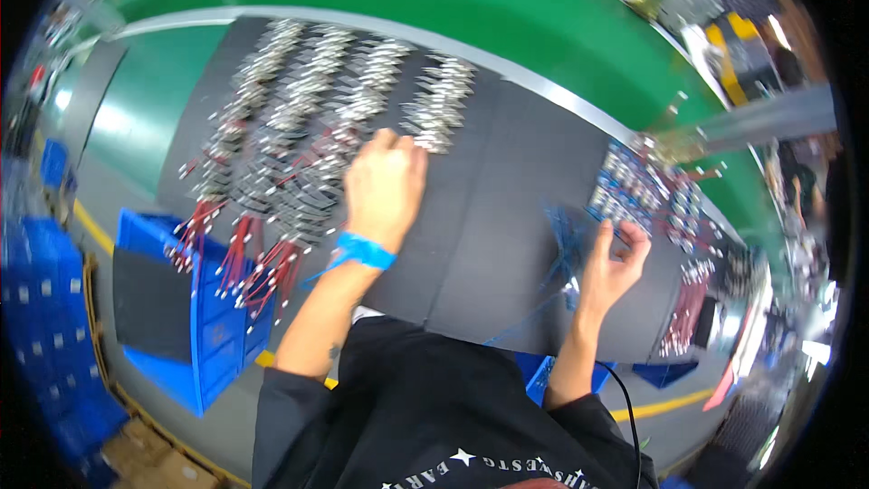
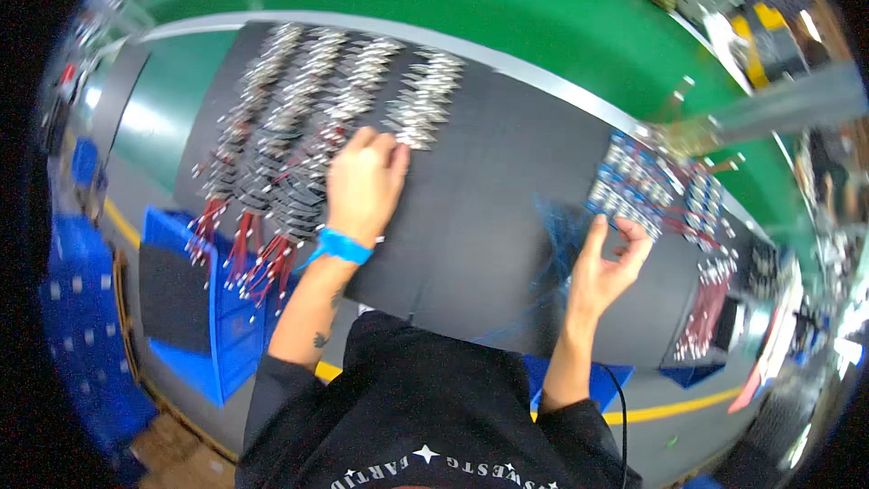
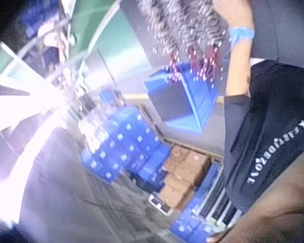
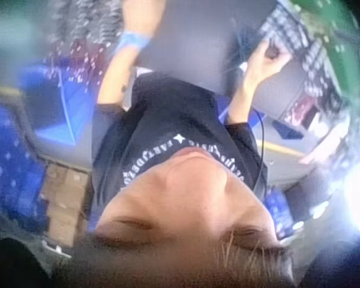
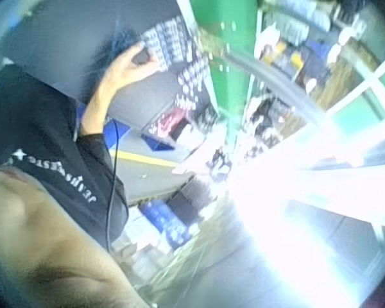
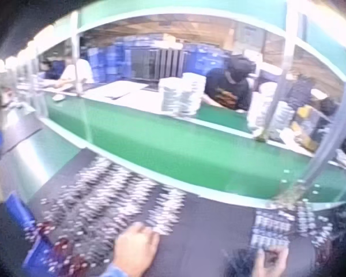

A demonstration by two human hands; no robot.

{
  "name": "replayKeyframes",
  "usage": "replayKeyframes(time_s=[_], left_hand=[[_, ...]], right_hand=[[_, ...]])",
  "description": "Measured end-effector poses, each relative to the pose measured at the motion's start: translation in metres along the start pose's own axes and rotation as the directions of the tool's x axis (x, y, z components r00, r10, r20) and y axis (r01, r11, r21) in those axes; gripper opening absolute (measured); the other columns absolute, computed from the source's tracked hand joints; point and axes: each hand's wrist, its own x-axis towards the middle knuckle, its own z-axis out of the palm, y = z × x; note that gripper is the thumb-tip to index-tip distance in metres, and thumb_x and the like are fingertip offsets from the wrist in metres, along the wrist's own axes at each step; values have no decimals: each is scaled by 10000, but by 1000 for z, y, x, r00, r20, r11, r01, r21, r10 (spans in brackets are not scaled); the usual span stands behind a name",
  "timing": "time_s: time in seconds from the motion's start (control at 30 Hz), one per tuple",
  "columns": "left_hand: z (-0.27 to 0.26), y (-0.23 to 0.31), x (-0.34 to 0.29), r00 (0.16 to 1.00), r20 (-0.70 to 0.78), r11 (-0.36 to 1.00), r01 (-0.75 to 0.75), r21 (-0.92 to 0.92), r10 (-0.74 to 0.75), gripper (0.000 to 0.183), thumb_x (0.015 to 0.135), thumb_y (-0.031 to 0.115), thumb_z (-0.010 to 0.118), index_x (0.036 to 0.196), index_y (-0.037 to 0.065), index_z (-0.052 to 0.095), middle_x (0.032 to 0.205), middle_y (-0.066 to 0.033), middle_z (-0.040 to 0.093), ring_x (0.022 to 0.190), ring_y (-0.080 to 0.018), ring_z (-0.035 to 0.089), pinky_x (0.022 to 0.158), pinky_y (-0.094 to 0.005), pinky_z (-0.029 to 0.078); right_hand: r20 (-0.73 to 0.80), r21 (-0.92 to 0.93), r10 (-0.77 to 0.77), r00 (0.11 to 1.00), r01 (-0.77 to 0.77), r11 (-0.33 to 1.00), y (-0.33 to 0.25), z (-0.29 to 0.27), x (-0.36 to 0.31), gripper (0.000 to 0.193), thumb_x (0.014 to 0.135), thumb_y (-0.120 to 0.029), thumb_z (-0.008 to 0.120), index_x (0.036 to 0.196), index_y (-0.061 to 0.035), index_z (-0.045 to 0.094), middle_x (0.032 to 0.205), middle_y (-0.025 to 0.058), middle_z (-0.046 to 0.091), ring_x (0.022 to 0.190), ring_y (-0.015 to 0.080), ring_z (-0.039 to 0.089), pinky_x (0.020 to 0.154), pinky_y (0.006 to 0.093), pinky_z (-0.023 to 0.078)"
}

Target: The person assembles small electronic circuit board components by hand, connecting wires and arranging them in a grid on a workbench.

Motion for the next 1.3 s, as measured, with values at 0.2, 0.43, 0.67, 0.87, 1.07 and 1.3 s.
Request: replayKeyframes(time_s=[0.2,0.43,0.67,0.87,1.07,1.3], left_hand=[[-21,-4,2,988,147,999,46,11,-47,197,797,167,691,874,-9,647,819,-162,590,760,-360,589,669,-438,475],[-61,57,-25,982,92,905,-113,-409,164,149,809,18,652,953,-19,658,871,-122,601,789,-246,591,723,-348,469],[-21,64,-31,354,886,-295,918,-267,300,650,964,516,405,1341,-13,423,1236,-184,573,1068,-333,607,927,-494,482],[-11,60,-26,349,882,-46,934,-353,316,561,959,464,459,1297,16,463,1122,-171,630,904,-307,674,725,-436,585],[-16,67,-66,519,854,-132,848,-514,12,421,1010,369,382,1218,25,507,966,-155,663,788,-239,683,641,-366,597],[-23,63,-71,458,866,-332,864,-379,203,488,995,429,395,1233,17,501,931,-147,672,723,-252,687,593,-332,579]], right_hand=[[-83,-400,-244,966,192,896,55,5,26,544,731,-269,779,1176,-34,573,1278,213,479,1281,413,334,1056,501,270],[-130,-340,-183,975,130,932,66,6,49,158,861,-182,638,882,-26,632,1169,165,554,1212,387,405,1047,498,271],[-76,513,-42,996,75,855,7,-25,18,108,943,-58,526,902,21,588,1031,104,602,844,158,561,874,364,461],[326,375,-594,736,476,795,-29,-43,-13,355,673,-21,713,1025,12,680,1233,236,547,1286,382,417,1106,515,242],[687,600,268,676,-735,317,4,-24,-29,482,943,-213,551,1358,-15,406,1248,168,548,1158,292,521,1002,430,379],[664,502,324,674,-723,475,-21,-17,-48,294,1010,-245,434,1123,-16,579,951,52,641,784,113,616,649,234,510]])
